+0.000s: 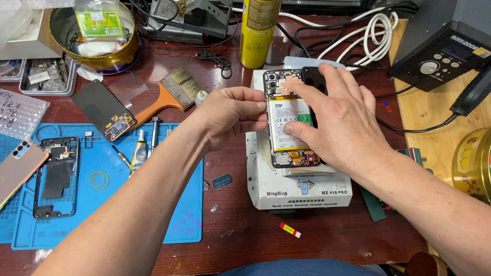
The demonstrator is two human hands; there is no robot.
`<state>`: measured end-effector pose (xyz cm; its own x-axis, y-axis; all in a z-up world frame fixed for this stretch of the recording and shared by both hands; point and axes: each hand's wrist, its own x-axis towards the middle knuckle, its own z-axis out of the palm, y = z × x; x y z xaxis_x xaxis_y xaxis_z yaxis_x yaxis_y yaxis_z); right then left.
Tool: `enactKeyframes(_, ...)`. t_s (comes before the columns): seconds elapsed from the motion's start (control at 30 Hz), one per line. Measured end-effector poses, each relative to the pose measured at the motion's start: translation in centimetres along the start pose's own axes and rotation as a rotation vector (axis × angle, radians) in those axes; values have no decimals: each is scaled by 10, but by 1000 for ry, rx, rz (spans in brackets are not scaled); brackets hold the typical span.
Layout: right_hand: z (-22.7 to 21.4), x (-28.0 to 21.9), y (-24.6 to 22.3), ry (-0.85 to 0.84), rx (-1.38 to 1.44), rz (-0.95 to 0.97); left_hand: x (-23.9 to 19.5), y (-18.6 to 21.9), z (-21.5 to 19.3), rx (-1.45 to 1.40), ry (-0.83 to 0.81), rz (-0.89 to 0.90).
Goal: The person aligns and attaches a new display assembly to a disassembled smartphone chassis, repeatedly adjusting the screen position and pressing along the edges to secure it. The person then picks up a small connector and places it near the device before moving the phone to another work area.
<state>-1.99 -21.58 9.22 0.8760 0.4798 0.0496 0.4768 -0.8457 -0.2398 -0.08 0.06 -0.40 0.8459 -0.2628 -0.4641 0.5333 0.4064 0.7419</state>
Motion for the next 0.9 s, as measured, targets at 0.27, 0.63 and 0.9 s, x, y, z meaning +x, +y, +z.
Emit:
enactKeyframes(0.27,-4,5,-10,-48,-128,-73,0,-3,-2,-27,-22,6)
enactKeyframes(0.63,-32,16,-52,-456,-206,262,3,2,-4,-4,-45,-39)
enactKeyframes(0.9,-23,14,-46,-424,-139,249,3,4,-7,-31,-81,-67)
